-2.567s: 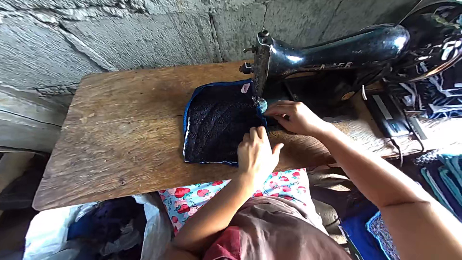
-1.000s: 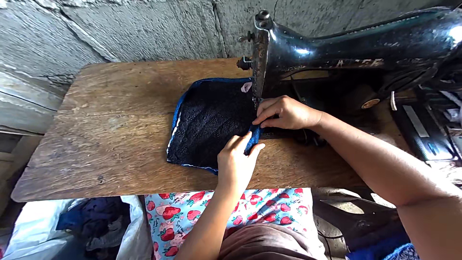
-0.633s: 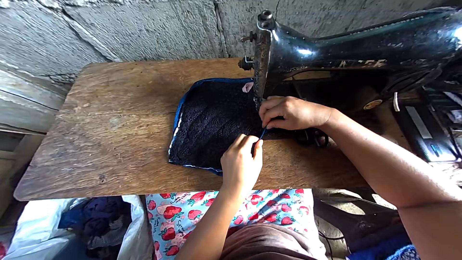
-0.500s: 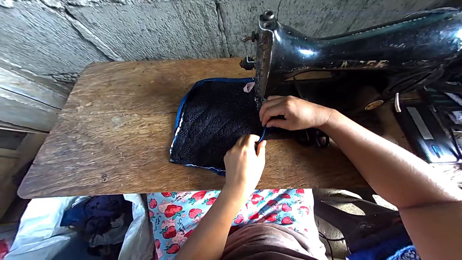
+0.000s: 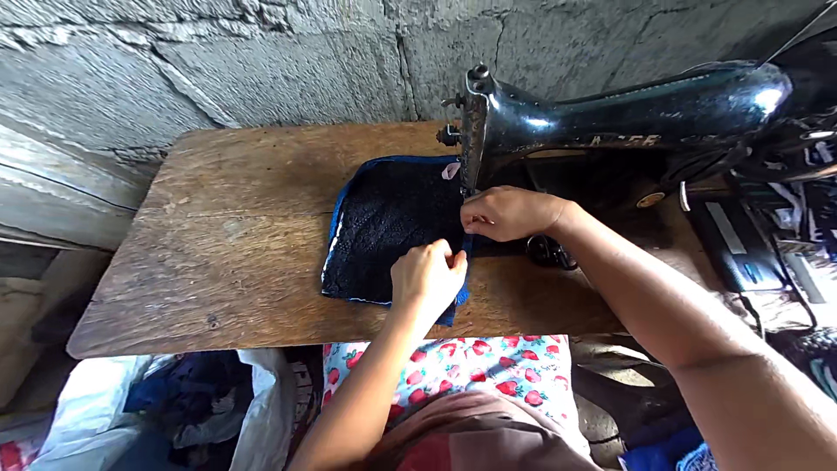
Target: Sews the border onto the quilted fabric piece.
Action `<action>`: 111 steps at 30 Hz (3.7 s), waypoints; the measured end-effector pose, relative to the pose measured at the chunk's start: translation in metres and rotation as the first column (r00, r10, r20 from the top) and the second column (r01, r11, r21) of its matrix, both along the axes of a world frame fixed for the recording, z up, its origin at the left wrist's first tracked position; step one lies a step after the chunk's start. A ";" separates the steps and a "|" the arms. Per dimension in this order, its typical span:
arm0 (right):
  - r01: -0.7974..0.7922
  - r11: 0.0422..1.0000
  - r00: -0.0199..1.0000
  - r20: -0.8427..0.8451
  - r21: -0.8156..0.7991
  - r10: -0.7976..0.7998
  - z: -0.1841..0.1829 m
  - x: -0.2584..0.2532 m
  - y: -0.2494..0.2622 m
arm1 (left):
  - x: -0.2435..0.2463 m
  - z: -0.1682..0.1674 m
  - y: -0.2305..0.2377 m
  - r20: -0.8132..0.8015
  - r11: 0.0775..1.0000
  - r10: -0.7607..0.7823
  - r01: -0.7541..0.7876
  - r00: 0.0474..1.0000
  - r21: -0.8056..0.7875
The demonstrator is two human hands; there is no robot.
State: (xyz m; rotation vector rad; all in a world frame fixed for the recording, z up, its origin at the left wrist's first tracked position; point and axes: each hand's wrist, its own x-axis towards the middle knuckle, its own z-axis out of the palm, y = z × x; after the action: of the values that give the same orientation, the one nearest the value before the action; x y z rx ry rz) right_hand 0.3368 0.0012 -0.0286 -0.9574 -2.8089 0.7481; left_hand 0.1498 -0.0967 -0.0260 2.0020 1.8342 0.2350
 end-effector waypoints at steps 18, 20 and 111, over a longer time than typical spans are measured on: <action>0.754 0.619 0.589 -0.189 -0.221 -0.786 -0.019 -0.018 -0.068 | -0.063 -0.049 0.076 -0.029 0.384 -0.870 0.713 0.493 0.587; 0.785 0.534 0.507 -0.171 -0.313 -0.845 -0.013 -0.026 -0.070 | -0.065 -0.049 0.085 0.008 0.362 -0.895 0.714 0.446 0.599; 0.882 0.400 0.472 -0.483 0.250 -0.738 -0.050 -0.088 -0.130 | -0.068 -0.053 0.104 -0.067 0.211 -0.950 0.784 0.305 0.585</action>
State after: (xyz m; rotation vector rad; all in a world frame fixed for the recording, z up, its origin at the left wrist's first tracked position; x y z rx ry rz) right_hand 0.2492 -0.1291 -0.0790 -1.7023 -1.6819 0.0173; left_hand 0.0817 0.0077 -0.0790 2.8250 0.1134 0.6876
